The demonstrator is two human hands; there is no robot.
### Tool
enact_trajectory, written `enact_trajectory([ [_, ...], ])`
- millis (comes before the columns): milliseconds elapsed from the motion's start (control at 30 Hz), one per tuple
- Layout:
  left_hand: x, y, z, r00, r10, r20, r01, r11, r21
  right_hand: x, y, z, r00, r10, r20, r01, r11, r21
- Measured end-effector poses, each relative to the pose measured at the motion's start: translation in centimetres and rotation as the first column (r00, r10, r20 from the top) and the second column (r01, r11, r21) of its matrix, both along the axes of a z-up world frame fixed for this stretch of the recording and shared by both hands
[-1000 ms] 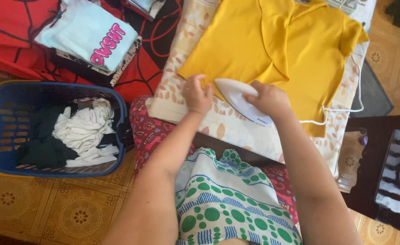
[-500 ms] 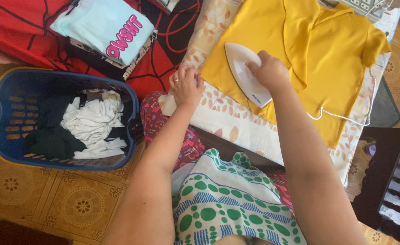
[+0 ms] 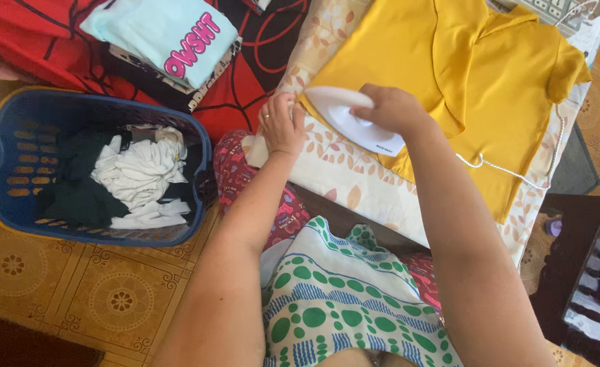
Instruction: The person irons a yellow shirt by spreading it on an ironing board and moving an iron over different sections of the fabric.
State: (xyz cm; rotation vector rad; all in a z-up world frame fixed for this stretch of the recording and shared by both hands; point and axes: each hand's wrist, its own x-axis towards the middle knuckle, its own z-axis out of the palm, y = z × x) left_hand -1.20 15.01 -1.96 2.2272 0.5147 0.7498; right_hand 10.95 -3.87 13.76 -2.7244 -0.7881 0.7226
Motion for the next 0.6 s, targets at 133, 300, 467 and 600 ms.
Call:
enact_trajectory([
  [133,-0.3,-0.2,-0.2,0.999,0.033,0.035,-0.031,0.999,-0.041,-1.1,-0.3,0.1,0.987,0.162,0.015,-0.160,0.983,-0.089],
  [300,-0.1,-0.1,-0.4,0.999,0.023,0.032,-0.022,0.999,-0.034,-2.0,-1.0,-0.4,0.990,0.094,0.101,-0.072,0.977,-0.203],
  [467,-0.2,-0.2,-0.5,0.998,0.044,0.046,-0.042,0.998,-0.035,0.2,-0.8,-1.3,0.972,-0.045,0.232,0.079,0.987,-0.138],
  [600,0.0,0.0,-0.8,0.997,0.032,0.067,-0.030,0.999,-0.040,3.1,-0.4,-2.3,0.944,-0.185,0.274,0.216,0.972,-0.089],
])
